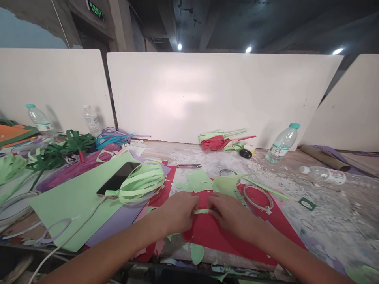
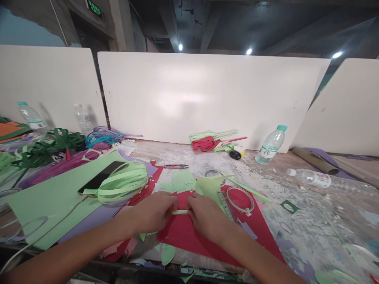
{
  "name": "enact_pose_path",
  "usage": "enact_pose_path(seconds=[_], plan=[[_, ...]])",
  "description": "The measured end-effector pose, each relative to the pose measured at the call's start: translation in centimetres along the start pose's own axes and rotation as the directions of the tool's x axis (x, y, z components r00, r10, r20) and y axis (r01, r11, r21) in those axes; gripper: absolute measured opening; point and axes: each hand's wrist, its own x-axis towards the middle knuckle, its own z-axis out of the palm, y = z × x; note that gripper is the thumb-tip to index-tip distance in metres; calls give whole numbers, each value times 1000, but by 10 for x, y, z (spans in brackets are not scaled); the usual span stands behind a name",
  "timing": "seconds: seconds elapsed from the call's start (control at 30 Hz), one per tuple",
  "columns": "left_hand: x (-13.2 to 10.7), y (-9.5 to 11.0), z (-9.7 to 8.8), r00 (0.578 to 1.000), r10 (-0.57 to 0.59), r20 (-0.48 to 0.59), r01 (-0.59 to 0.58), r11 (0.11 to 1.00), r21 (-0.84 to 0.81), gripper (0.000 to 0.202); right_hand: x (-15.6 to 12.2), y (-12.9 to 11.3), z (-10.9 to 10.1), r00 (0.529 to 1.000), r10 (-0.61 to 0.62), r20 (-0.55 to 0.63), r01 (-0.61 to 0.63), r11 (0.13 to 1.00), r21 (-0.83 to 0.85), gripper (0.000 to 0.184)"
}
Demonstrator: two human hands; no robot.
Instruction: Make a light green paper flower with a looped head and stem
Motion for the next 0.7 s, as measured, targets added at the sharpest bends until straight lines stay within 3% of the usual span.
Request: enact_pose_path(seconds=[0.13, 0.33, 0.47, 0.7], plan=[[2, 1, -8, 994, 87, 72, -91, 994, 65, 16, 1, 3, 1, 1000, -22, 22, 22, 1000, -7, 11], [-2, 6, -15, 957, 234, 170, -253, 962, 101, 35, 0, 7, -6, 992, -119, 47, 117, 992, 50, 13], [-6, 10, -18, 948, 278, 155, -288, 957, 44, 38, -3, -2, -26, 985, -151, 79, 152, 988, 2, 17], [-1, 23, -40, 930, 307, 203, -279, 947, -157, 38, 3, -22, -47, 954, -299, 10, 293, 929, -227, 16]])
